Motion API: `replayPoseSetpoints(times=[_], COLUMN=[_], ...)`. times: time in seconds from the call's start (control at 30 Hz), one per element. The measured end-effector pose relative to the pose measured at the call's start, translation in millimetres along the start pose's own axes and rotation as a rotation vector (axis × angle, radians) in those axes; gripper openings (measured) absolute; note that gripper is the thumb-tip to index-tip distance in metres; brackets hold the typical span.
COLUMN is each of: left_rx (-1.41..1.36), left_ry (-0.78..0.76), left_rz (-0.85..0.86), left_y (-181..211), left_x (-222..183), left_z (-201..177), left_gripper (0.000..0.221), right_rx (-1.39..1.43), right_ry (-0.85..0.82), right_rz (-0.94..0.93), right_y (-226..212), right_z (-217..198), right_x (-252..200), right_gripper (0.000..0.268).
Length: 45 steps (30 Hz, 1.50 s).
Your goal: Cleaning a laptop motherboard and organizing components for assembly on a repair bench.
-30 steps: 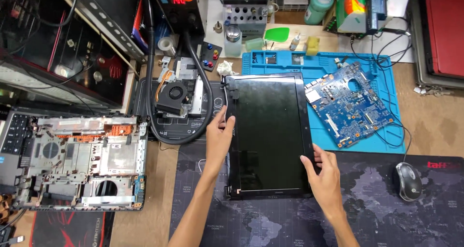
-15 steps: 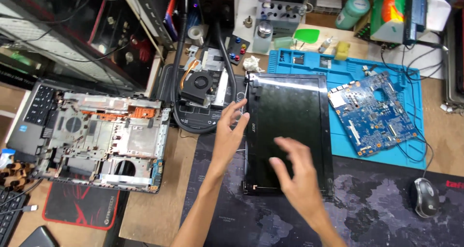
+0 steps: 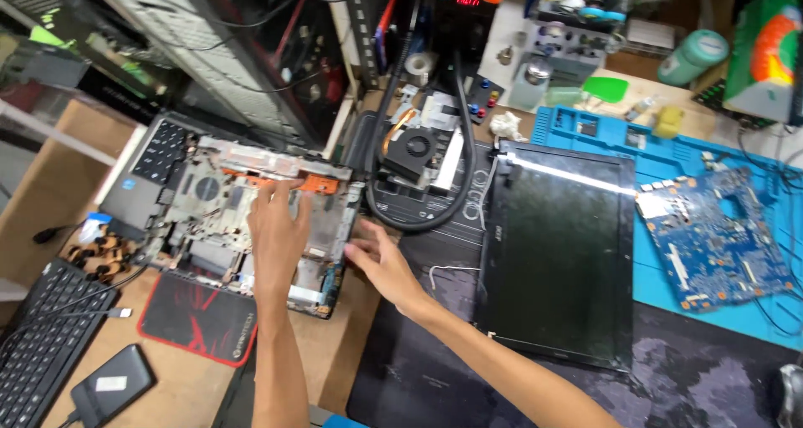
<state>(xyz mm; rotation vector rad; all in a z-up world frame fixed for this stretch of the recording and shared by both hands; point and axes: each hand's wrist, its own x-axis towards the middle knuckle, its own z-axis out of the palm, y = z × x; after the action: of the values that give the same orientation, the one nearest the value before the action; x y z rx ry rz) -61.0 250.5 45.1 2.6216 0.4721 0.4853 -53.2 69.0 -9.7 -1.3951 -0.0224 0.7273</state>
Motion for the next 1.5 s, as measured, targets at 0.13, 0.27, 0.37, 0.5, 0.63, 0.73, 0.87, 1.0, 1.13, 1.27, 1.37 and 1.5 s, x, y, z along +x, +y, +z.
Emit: replayPoseSetpoints(times=[0.13, 0.27, 0.37, 0.5, 0.63, 0.73, 0.87, 1.0, 1.13, 1.27, 1.37, 1.5], left_rx=[0.291, 0.238, 0.127, -0.193, -0.049, 0.225, -0.059, -0.189, -0.530, -0.726, -1.019, -1.239], left_ry=[-0.093, -0.166, -0.195, -0.193, 0.003, 0.219, -0.065, -0.078, -0.293, -0.396, -0.438, -0.497], left_rz=[-0.042, -0.076, -0.093, -0.117, -0.036, -0.019, -0.363, -0.320, -0.422, -0.828, -0.860, -0.770], left_y=[-47.4, -37.9, -32.5, -48.1, -71.6, -55.3, -17.9, -18.0, -17.2, 64.4, 97.9, 120.1], left_x=[-8.5, -15.5, -14.3, -8.1, -15.1, -27.3, -46.4, -62.7, -69.7, -61.6, -57.9, -50.8], left_z=[6.2, -0.8, -19.1, -35.3, -62.4, -90.2, -111.3, -100.3, -69.4, -67.0, -55.6, -38.0], left_gripper=[0.029, 0.036, 0.035, 0.034, 0.032, 0.034, 0.054, 0.051, 0.061, 0.065, 0.057, 0.048], right_rx=[0.146, 0.157, 0.219, 0.294, 0.316, 0.377, 0.154, -0.006, -0.108, -0.120, -0.110, -0.046], right_ry=[0.028, 0.069, 0.106, 0.107, 0.100, 0.139, 0.043, 0.218, 0.410, 0.381, 0.497, 0.672], right_rz=[0.085, 0.176, 0.179, 0.107, 0.098, 0.076, 0.035, -0.081, 0.038, -0.108, -0.012, 0.191], right_y=[-27.9, -46.5, -25.2, 0.1, -20.6, -34.0, -55.2, -48.7, -54.6, -67.7, -91.9, -105.3], right_z=[32.8, 46.4, 46.5, 36.0, 21.0, -4.3, -48.6, -103.2, -155.4, -186.5, -189.1, -198.8], right_x=[-2.3, -7.5, 1.8, 11.8, -6.8, -21.2, -51.9, -65.2, -85.2, -116.2, -140.8, -164.4], right_gripper=[0.078, 0.086, 0.067, 0.045, 0.037, 0.042, 0.041, 0.034, 0.062, 0.024, 0.031, 0.065])
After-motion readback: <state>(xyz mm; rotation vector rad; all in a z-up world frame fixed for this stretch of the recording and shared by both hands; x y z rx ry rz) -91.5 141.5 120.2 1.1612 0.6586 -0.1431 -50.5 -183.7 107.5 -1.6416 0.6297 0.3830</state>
